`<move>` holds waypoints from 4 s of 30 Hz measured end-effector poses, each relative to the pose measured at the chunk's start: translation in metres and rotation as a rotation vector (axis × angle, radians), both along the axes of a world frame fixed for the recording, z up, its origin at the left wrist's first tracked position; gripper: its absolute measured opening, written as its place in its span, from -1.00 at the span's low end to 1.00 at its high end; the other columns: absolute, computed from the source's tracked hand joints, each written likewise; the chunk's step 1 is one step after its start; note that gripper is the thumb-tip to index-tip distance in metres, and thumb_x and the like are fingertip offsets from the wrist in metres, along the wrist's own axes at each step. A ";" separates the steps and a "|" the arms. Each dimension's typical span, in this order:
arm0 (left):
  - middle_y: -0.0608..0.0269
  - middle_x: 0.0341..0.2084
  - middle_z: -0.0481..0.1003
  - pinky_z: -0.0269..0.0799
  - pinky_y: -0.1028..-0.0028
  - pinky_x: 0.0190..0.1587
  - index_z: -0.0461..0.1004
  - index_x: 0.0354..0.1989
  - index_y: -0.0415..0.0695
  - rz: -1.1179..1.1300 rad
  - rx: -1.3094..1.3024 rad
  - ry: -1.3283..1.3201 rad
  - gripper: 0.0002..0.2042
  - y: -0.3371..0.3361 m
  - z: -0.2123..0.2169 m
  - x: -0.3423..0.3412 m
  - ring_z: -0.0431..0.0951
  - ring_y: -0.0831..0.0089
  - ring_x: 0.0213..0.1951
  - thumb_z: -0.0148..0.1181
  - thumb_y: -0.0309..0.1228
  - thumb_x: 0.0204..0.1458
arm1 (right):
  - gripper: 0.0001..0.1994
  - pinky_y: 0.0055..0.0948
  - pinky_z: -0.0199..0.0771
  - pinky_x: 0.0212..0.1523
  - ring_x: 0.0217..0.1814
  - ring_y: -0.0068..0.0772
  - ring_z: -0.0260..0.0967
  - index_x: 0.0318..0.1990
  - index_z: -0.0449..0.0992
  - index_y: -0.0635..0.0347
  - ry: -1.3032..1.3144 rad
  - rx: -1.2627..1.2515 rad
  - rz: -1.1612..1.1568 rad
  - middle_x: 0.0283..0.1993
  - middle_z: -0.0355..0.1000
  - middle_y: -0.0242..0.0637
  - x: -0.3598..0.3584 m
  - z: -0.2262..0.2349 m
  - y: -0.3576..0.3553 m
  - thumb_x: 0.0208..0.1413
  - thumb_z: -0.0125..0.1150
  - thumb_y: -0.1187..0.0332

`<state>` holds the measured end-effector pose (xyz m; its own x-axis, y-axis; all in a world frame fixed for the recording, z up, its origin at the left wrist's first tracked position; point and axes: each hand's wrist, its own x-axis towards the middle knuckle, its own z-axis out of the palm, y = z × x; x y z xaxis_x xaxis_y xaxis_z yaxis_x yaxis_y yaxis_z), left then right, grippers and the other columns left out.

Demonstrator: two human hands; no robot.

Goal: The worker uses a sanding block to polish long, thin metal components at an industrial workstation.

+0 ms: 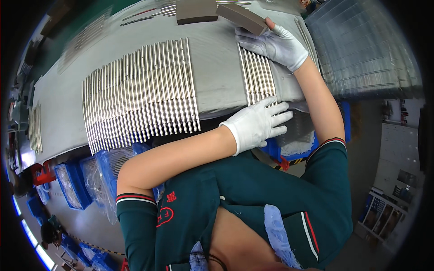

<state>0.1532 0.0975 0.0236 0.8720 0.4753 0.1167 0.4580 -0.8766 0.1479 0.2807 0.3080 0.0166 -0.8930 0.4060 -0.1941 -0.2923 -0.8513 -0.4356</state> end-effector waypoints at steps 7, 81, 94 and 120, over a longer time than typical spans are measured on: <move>0.22 0.34 0.17 -0.06 0.11 0.43 0.36 0.23 0.06 0.043 -0.009 0.015 -0.42 -0.014 0.002 -0.024 0.09 0.22 0.40 0.21 -0.04 0.02 | -0.37 0.01 0.31 0.36 0.32 0.14 0.21 0.36 -0.01 0.40 0.069 0.013 0.046 0.27 0.13 0.21 -0.030 0.000 -0.012 0.29 0.12 0.28; 0.01 0.15 0.34 0.13 0.13 0.34 0.35 0.16 -0.19 0.518 0.042 -0.291 -0.34 -0.025 -0.013 -0.061 0.25 0.04 0.27 0.24 0.01 -0.03 | -0.48 -0.43 0.31 0.26 0.20 -0.45 0.36 0.24 0.31 0.32 -0.319 0.893 -0.021 0.18 0.39 -0.25 -0.126 0.003 0.001 0.30 0.09 0.11; -0.01 0.23 0.28 0.07 0.07 0.35 0.22 0.33 0.00 0.688 0.013 -0.130 -0.12 -0.058 -0.003 -0.121 0.21 0.04 0.31 0.25 0.20 -0.18 | -0.52 -0.42 0.39 0.13 0.09 -0.54 0.39 0.16 0.36 0.22 -0.133 0.753 0.185 0.06 0.47 -0.33 -0.193 0.001 0.006 0.30 0.08 0.03; 0.02 0.22 0.30 0.03 0.06 0.35 0.26 0.30 -0.03 0.942 0.036 -0.043 -0.08 -0.098 0.001 -0.194 0.22 0.04 0.30 0.24 0.25 -0.25 | -0.26 -0.35 0.24 0.37 0.30 -0.35 0.29 0.32 0.17 0.31 -0.113 0.858 0.269 0.28 0.29 -0.22 -0.267 0.004 -0.031 0.21 0.12 -0.12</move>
<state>-0.0413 -0.0008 0.0243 0.1254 0.9777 0.1687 0.9750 -0.1529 0.1612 0.0140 0.2765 0.0207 -0.9727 0.2317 -0.0137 -0.0469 -0.2539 -0.9661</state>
